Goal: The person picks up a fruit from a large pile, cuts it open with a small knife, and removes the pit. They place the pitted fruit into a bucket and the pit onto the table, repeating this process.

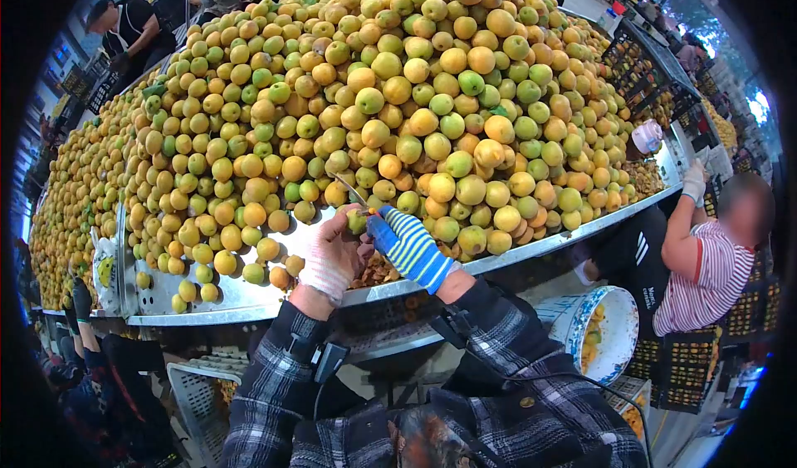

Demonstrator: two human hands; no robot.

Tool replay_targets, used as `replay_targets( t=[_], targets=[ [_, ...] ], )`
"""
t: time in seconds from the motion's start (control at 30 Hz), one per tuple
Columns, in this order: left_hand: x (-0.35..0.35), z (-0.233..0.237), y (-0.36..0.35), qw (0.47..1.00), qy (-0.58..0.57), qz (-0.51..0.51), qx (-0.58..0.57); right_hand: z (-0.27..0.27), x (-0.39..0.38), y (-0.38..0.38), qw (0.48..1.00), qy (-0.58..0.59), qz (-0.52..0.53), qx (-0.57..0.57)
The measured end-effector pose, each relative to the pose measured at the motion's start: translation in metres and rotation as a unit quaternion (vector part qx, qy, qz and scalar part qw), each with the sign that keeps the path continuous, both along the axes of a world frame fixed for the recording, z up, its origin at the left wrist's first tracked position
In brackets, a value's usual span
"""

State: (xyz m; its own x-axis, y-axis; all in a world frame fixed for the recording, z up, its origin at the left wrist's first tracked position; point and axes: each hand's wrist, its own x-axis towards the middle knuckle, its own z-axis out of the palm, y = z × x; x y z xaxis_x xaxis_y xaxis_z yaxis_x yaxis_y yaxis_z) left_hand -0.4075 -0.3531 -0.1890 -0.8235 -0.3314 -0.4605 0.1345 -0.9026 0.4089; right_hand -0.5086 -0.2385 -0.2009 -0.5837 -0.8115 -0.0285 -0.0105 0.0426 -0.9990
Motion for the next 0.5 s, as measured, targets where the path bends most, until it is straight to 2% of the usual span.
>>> replay_targets(
  t=[0.1, 0.13, 0.2, 0.27, 0.37, 0.4, 0.5],
  targets=[
    [0.003, -0.007, -0.002, 0.999, 0.032, -0.033, -0.016, -0.015, -0.008, -0.002, 0.998, 0.056, -0.015, 0.033],
    [0.002, -0.007, -0.003, 0.997, 0.047, -0.041, -0.044, -0.004, -0.006, 0.0, 0.995, 0.082, -0.032, 0.04],
    [0.001, -0.011, -0.006, 0.994, 0.065, -0.048, -0.073, -0.002, -0.005, 0.001, 0.998, 0.037, -0.039, 0.023],
    [0.002, -0.021, -0.01, 0.995, 0.03, -0.001, -0.092, -0.006, -0.003, 0.002, 0.999, -0.034, -0.027, -0.01],
    [0.004, -0.032, -0.014, 0.997, 0.025, -0.015, -0.066, -0.002, 0.004, 0.002, 0.996, -0.089, -0.011, -0.022],
    [0.003, -0.036, -0.013, 0.997, 0.0, -0.008, -0.078, 0.002, 0.003, 0.004, 0.998, -0.05, 0.005, 0.025],
    [-0.001, -0.016, 0.002, 0.996, 0.049, -0.003, -0.08, 0.008, 0.005, 0.003, 0.999, -0.037, -0.002, 0.007]
  ],
)
